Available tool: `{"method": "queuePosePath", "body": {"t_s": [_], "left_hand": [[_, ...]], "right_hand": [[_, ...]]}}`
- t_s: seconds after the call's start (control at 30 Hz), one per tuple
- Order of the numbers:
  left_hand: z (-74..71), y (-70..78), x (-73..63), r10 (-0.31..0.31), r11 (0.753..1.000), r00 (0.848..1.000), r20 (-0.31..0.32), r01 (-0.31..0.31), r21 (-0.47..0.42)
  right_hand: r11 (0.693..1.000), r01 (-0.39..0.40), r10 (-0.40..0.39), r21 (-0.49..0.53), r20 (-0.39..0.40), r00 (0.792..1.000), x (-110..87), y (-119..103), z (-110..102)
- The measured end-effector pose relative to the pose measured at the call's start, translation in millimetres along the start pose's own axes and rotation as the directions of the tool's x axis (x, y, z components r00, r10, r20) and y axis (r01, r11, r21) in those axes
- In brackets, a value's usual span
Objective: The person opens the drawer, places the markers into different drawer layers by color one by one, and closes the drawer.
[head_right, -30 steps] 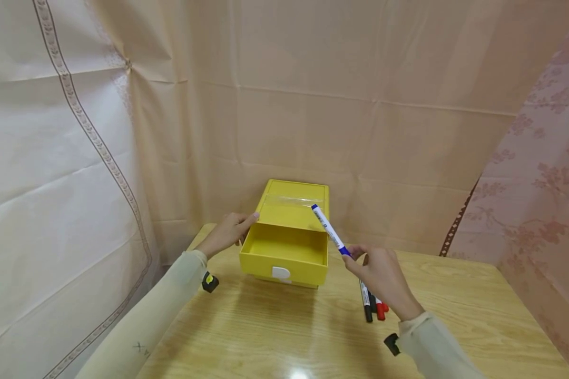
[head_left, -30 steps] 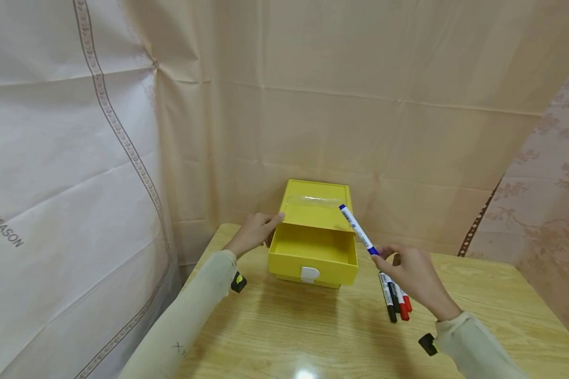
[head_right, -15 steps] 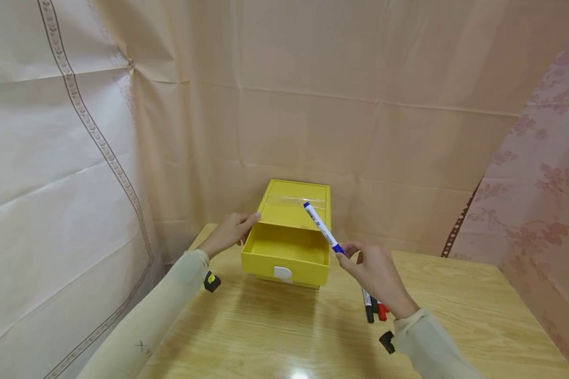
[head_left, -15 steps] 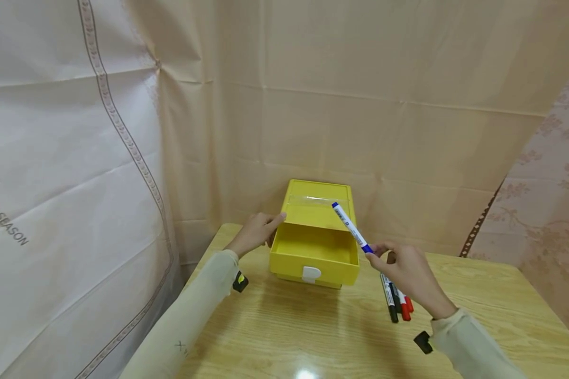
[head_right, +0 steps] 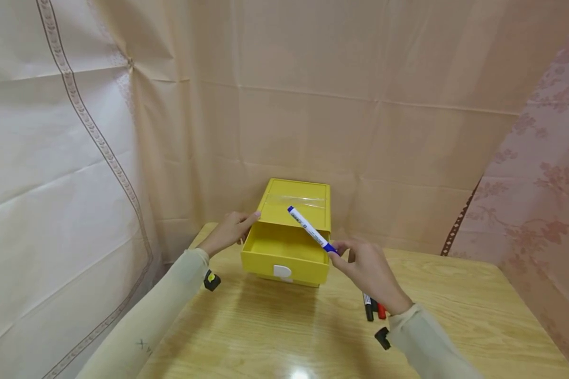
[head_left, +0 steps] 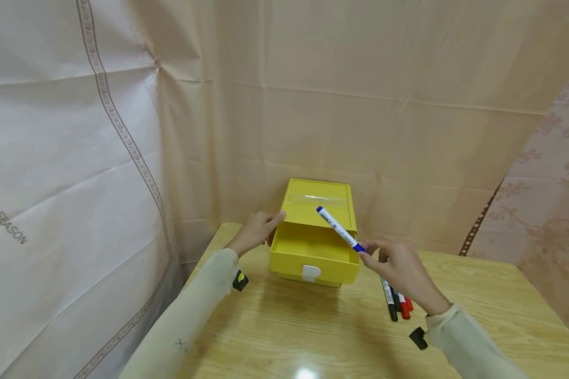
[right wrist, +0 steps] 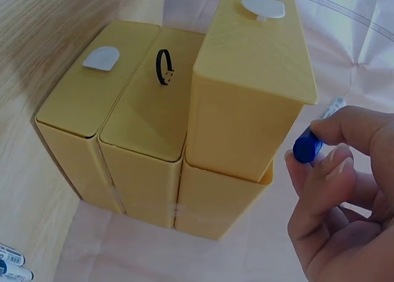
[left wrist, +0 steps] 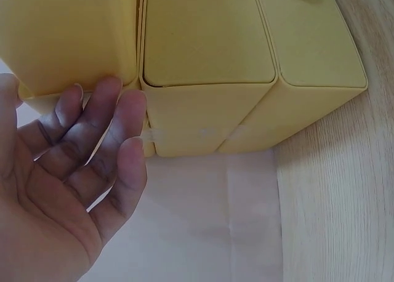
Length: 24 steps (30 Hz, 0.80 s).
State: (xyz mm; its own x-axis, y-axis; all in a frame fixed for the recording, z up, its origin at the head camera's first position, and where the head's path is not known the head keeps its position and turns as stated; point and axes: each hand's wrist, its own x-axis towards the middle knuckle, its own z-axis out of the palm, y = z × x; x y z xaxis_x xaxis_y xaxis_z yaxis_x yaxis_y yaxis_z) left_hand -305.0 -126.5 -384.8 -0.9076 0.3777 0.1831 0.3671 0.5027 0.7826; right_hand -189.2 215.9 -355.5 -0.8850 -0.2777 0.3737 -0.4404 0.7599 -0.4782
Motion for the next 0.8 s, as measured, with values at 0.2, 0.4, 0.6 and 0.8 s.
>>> {"method": "queuePosePath", "body": {"t_s": [0.2,0.4,0.6,0.8], "left_hand": [[-1.1,0.7,0.7,-0.004,1.0,1.0,0.007,0.004,0.012],[-1.5,-1.7,1.6,0.007,1.0,1.0,0.003,-0.007,0.027],[-2.0,-2.1,1.7,0.009,1.0,1.0,0.008,-0.009,0.027],[-0.8,-2.1,1.9,0.003,1.0,1.0,0.014,-0.003,0.03]], "right_hand": [[0.999,0.036,-0.036,0.018,0.019,0.999,0.9,-1.7,0.9],[0.998,0.063,-0.064,0.021,0.051,0.997,3.9,-2.2,2.8],[0.996,0.078,-0.081,0.032,0.07,0.994,6.9,-2.0,2.3],[0.995,0.092,-0.094,0.028,0.089,0.992,7.3,-1.5,0.5]]}}
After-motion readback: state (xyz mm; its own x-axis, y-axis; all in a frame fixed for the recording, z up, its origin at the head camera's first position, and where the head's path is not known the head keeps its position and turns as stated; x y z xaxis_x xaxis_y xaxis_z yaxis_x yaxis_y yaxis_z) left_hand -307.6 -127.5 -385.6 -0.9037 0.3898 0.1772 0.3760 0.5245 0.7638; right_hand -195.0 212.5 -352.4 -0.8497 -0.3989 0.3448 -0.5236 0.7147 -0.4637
